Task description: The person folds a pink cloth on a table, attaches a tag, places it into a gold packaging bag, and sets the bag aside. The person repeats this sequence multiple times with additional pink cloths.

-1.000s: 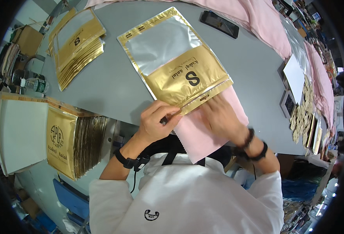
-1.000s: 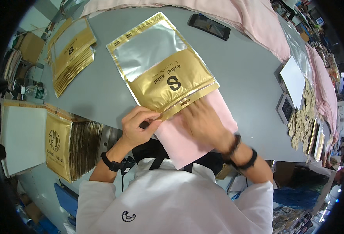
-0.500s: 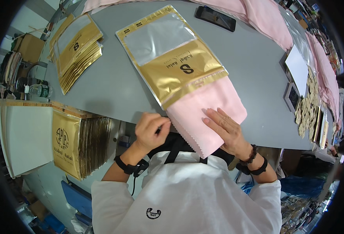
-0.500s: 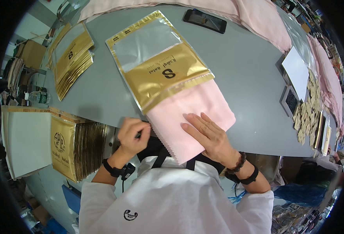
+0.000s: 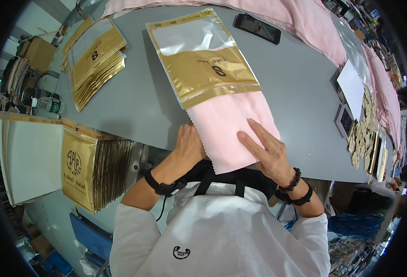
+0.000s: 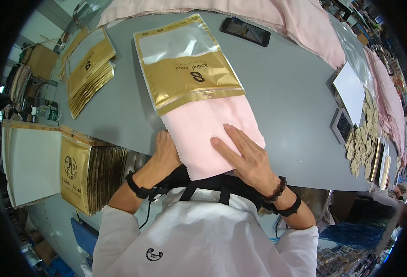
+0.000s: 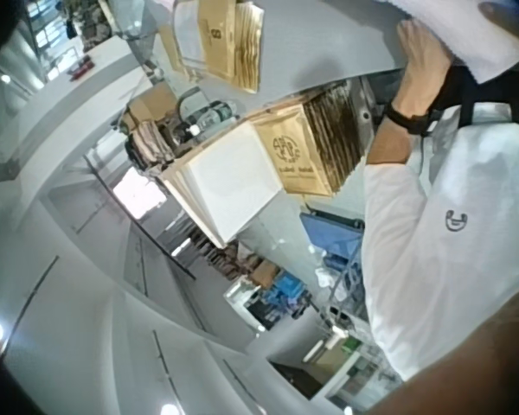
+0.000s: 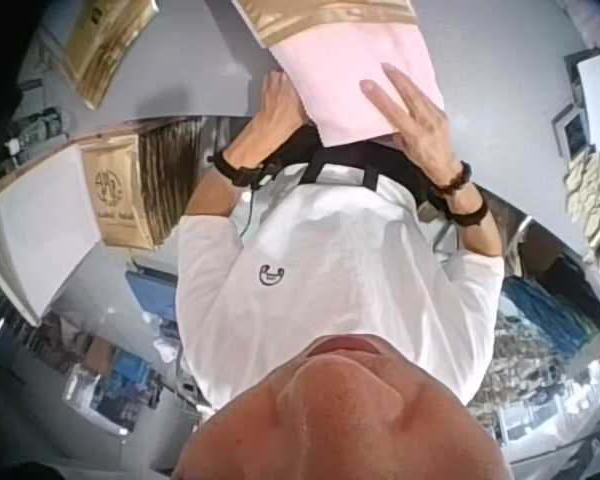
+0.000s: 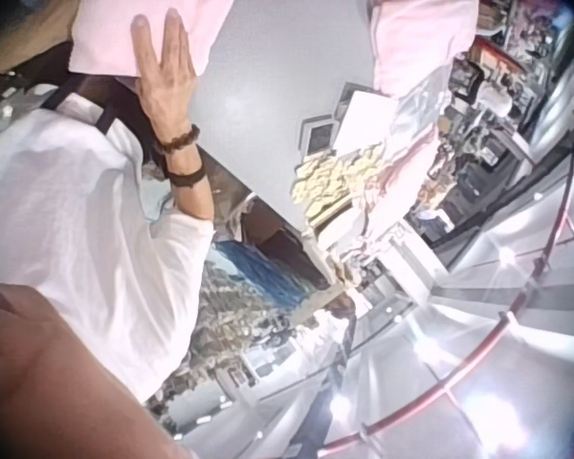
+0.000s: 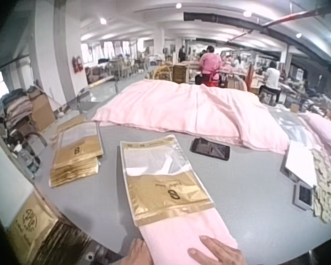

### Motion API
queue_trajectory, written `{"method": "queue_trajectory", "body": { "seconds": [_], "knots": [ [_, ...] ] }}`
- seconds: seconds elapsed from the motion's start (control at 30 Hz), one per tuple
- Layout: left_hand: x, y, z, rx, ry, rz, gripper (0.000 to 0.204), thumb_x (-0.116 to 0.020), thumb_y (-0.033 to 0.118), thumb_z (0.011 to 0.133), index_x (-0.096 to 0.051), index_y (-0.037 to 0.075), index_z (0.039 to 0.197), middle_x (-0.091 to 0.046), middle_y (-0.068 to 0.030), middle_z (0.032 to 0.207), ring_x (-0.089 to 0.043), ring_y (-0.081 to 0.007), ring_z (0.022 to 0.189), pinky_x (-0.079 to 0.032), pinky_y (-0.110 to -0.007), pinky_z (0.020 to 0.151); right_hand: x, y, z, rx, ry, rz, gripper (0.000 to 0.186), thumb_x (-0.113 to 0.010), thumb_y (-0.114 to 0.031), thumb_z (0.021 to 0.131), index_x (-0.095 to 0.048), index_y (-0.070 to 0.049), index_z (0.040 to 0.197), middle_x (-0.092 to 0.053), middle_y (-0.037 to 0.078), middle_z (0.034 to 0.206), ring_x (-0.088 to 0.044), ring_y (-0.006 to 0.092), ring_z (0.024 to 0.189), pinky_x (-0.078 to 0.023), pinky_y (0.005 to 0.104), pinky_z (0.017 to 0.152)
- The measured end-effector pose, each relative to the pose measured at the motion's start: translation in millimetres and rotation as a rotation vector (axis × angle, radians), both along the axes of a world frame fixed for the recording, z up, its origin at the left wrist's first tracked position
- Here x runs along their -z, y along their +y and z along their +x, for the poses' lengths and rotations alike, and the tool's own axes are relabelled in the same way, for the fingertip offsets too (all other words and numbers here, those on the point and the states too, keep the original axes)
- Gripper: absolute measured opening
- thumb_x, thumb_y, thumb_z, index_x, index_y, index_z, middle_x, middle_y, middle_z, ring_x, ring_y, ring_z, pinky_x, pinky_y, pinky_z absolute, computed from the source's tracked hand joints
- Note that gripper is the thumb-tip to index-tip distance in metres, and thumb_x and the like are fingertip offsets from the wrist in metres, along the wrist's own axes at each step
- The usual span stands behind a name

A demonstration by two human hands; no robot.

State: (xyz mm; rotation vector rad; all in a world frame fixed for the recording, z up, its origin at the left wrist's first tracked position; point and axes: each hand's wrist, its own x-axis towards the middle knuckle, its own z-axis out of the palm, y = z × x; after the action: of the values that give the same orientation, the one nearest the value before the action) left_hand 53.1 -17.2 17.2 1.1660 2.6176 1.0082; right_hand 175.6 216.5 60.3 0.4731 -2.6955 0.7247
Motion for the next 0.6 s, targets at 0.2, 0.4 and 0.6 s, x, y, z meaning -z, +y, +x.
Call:
{"method": "queue_trajectory", "body": {
  "seconds": [0.2,0.4,0.6],
  "knots": [
    [8,21,-18,-0.059,-0.529,0.549,0.037,-0.065,0.016,0.098,-0.065,0.001,0.132,-0.072,-0.0159,0.124,-0.073,-0.033,0.109,-0.059,-0.046,0.097,-12,-13,-18,0.026,-0.147,-0.241,0.087,-0.058,0.02,0.062,-0.064,-0.012,0.143,-0.058,0.023,0.148,-0.063,0.0417,0.128,-0.053,0.047,0.109],
    [-5,23,46,-0.013,0.24,-0.048,0.033,-0.075,0.021,0.091,-0.073,0.003,0.118,-0.072,-0.0159,0.108,-0.07,-0.0385,0.098,-0.059,-0.047,0.082,33,-22,-62,0.05,-0.19,-0.153,0.048,-0.066,0.008,0.074,-0.071,-0.005,0.12,-0.068,0.021,0.125,-0.064,0.0447,0.114,-0.055,0.0496,0.093],
    [-14,1,69,-0.002,0.21,0.005,0.03,-0.074,0.023,0.092,-0.075,0.003,0.115,-0.073,-0.0146,0.101,-0.071,-0.0347,0.094,-0.059,-0.045,0.077,28,-30,-43,-0.115,-0.153,-0.059,0.03,-0.069,-0.012,0.087,-0.072,-0.007,0.117,-0.071,0.015,0.113,-0.068,0.0381,0.105,-0.055,0.0488,0.088]
  ]
}}
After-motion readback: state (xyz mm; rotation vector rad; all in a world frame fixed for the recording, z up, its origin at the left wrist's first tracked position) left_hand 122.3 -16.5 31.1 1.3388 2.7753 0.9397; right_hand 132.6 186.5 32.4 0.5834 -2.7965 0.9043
